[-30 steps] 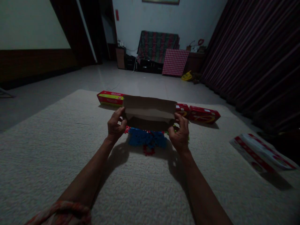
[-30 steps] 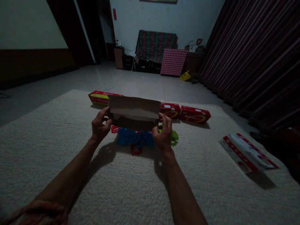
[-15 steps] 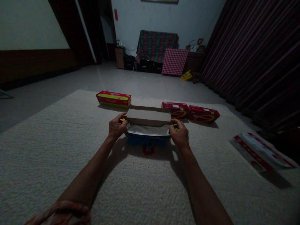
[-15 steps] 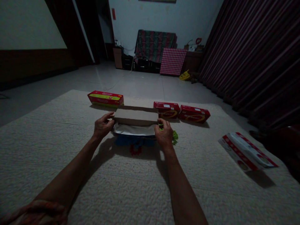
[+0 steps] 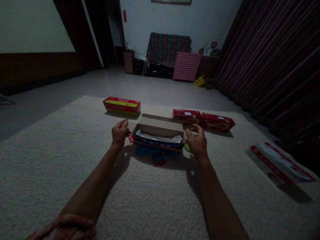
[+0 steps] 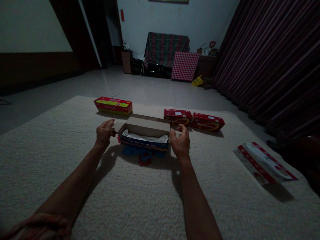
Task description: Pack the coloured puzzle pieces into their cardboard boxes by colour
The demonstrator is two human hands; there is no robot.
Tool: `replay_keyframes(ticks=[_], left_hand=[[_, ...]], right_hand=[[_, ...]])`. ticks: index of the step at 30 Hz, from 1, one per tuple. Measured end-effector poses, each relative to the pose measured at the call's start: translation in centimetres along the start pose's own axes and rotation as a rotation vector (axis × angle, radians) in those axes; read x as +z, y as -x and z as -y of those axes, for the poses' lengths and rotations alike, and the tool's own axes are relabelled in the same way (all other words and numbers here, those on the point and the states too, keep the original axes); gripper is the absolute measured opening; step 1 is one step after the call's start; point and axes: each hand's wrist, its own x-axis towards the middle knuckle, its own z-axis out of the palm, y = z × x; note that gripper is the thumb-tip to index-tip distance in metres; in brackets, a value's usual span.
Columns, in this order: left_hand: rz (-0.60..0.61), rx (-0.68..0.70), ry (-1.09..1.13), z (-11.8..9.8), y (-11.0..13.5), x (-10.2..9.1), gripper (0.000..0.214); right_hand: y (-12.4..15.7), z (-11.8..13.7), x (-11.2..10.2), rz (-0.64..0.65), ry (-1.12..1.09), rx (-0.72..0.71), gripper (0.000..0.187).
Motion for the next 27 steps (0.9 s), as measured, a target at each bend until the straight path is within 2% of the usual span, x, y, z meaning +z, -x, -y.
replay_keyframes(ticks=[4,7,10,15,20,27], left_hand=[[-0.019,-0.009,0.122,-0.7,0.4,0.4,0.051],[0.016,0.008,0.185,-0.9,0.7,0.4,0.05],[0.06,0.034,0.216,-1.0,0.9,0.4,0.05],[0.141,0.079,0.198,-0.9,1.3,0.7,0.05],[0.229,0.159,0.082,-0.8,1.8,1.0,0.047],[0.321,0.108,0.019,-0.2,1.5,1.0,0.062]], right_hand=[[0.4,1.4,-0.2,0.022,-0.23,0.026,0.058],[1.0,1.9,0.1,0.114,-0.324,0.038,0.05],[1.4,1.8,0.4,0.195,-0.285,-0.012,0.04],[1.3,1.2,0.3,0.199,-0.109,-0.238,0.031],[1.0,1.0,0.2,0.171,0.04,-0.368,0.044],[0.8,0.4,0.2,0.205,0.074,-0.421,0.051]])
